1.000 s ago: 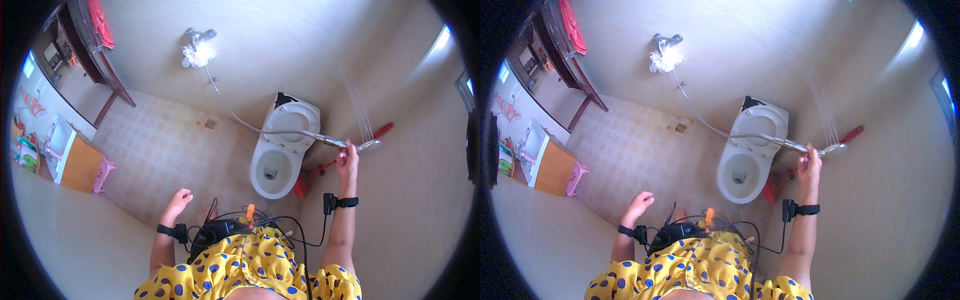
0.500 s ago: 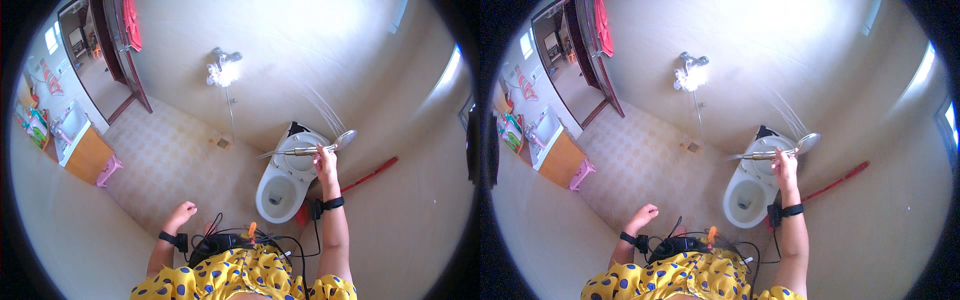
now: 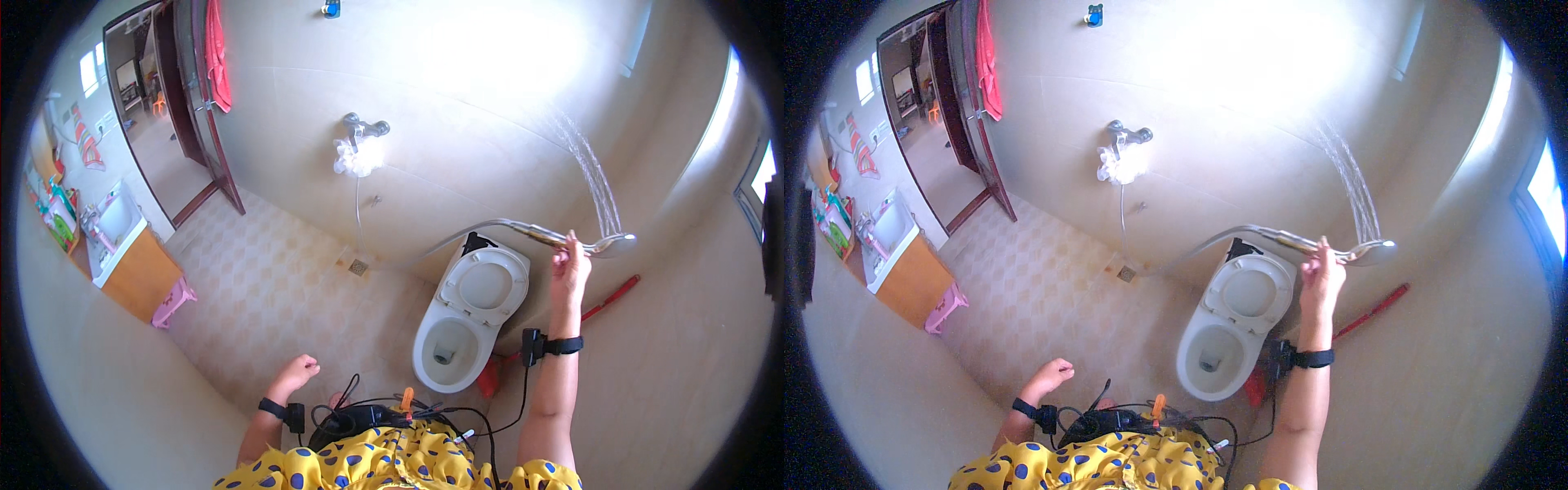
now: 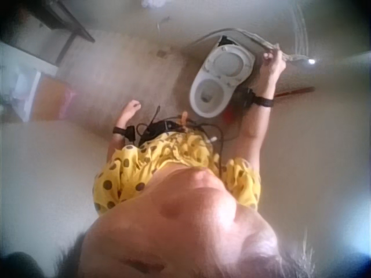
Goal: The person cleans a toilet by using a toilet brush and a handheld shower head to scrub the bowl and rinse the interior surfaces.
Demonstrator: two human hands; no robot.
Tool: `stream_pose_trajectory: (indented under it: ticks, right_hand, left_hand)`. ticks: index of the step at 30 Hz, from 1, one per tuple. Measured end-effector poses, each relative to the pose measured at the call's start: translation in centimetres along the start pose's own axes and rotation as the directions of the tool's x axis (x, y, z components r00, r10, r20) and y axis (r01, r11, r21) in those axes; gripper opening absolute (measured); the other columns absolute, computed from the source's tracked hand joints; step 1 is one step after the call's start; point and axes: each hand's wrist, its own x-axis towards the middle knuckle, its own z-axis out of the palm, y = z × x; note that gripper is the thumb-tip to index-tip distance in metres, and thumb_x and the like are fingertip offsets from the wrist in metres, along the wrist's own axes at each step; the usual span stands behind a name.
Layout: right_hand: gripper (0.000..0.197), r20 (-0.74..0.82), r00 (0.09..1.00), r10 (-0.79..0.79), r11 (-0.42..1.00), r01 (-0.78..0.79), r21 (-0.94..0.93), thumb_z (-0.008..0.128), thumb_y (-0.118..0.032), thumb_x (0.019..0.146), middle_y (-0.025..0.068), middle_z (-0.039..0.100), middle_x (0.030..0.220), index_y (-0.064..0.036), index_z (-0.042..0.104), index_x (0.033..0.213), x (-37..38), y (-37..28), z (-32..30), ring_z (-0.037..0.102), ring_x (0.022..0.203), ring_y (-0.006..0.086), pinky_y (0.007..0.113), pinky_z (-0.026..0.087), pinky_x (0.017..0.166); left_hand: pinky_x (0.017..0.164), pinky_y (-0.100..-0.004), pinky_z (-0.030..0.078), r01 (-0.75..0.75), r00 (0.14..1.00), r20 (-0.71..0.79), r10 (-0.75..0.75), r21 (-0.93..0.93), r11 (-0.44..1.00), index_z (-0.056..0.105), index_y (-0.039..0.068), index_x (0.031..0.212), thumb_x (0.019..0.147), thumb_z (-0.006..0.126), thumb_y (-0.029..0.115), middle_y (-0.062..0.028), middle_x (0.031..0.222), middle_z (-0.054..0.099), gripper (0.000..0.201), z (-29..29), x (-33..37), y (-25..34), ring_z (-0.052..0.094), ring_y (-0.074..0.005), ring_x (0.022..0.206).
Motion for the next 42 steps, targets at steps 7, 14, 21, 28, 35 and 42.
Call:
stream_pose_trajectory:
  ticks: [7,14,21,28,35,42]
  right_hand:
    - [0.014,-0.131,0.985,-0.111,0.988,0.123,0.090,0.064,-0.019,0.087,-0.0008,0.059,0.072,-0.0056,0.061,0.086,2.1,-3.4,-5.7,0.052,0.056,0.0035,0.014,0.044,0.049]
    - [0.022,-0.278,0.940,-0.197,0.943,0.259,0.209,0.062,-0.025,0.087,0.0035,0.062,0.081,-0.0078,0.062,0.101,4.4,-5.2,-8.7,0.058,0.063,0.0082,0.015,0.037,0.046]
    - [0.015,-0.151,0.959,-0.241,0.945,0.267,0.186,0.062,-0.019,0.087,0.0039,0.065,0.079,-0.0056,0.063,0.093,4.5,-7.2,-5.4,0.059,0.062,0.0076,0.016,0.040,0.049]
    - [0.016,-0.029,0.967,-0.254,0.962,0.256,0.096,0.066,-0.023,0.086,0.0003,0.061,0.069,-0.0078,0.062,0.085,5.8,-9.1,2.3,0.054,0.053,0.0033,0.013,0.040,0.046]
    - [0.019,0.196,0.967,-0.162,0.983,0.175,-0.048,0.063,-0.022,0.087,0.0016,0.059,0.062,-0.0058,0.060,0.078,5.0,-5.9,8.9,0.048,0.045,0.0039,0.015,0.031,0.039]
    - [0.023,0.341,0.939,0.034,0.968,0.054,-0.245,0.063,-0.024,0.085,0.0061,0.060,0.064,-0.0037,0.058,0.075,2.2,-0.6,12.0,0.044,0.041,0.0052,0.019,0.029,0.037]
  left_hand:
    - [0.082,-0.0352,0.048,-0.049,0.998,0.030,0.049,0.015,0.999,0.061,-0.002,0.103,0.084,0.065,0.025,-0.0172,0.100,0.066,0.034,-0.1,0.2,0.6,0.063,-0.0253,0.093]
    - [0.082,-0.0357,0.048,-0.045,0.998,0.037,0.043,0.042,0.998,0.061,-0.003,0.105,0.084,0.065,0.026,-0.0176,0.102,0.066,0.036,0.4,1.3,-0.5,0.063,-0.0268,0.093]
    - [0.079,-0.0361,0.049,-0.066,0.998,0.002,0.066,0.020,0.998,0.061,-0.001,0.102,0.083,0.065,0.026,-0.0182,0.097,0.066,0.034,1.1,1.3,-1.8,0.063,-0.0268,0.090]
    - [0.077,-0.0364,0.049,0.127,0.990,-0.068,-0.126,0.001,0.992,0.063,-0.001,0.098,0.081,0.065,0.026,-0.0181,0.092,0.067,0.031,0.2,-0.4,-2.8,0.064,-0.0273,0.086]
    - [0.069,-0.0378,0.048,0.126,0.974,-0.196,-0.114,0.047,0.991,0.063,-0.001,0.092,0.080,0.064,0.028,-0.0170,0.086,0.066,0.031,-0.5,-2.4,-4.9,0.062,-0.0280,0.077]
    - [0.067,-0.0377,0.048,0.127,0.962,-0.240,-0.132,-0.035,0.991,0.061,0.000,0.089,0.081,0.062,0.029,-0.0141,0.078,0.063,0.030,-0.7,-3.0,-8.5,0.061,-0.0244,0.073]
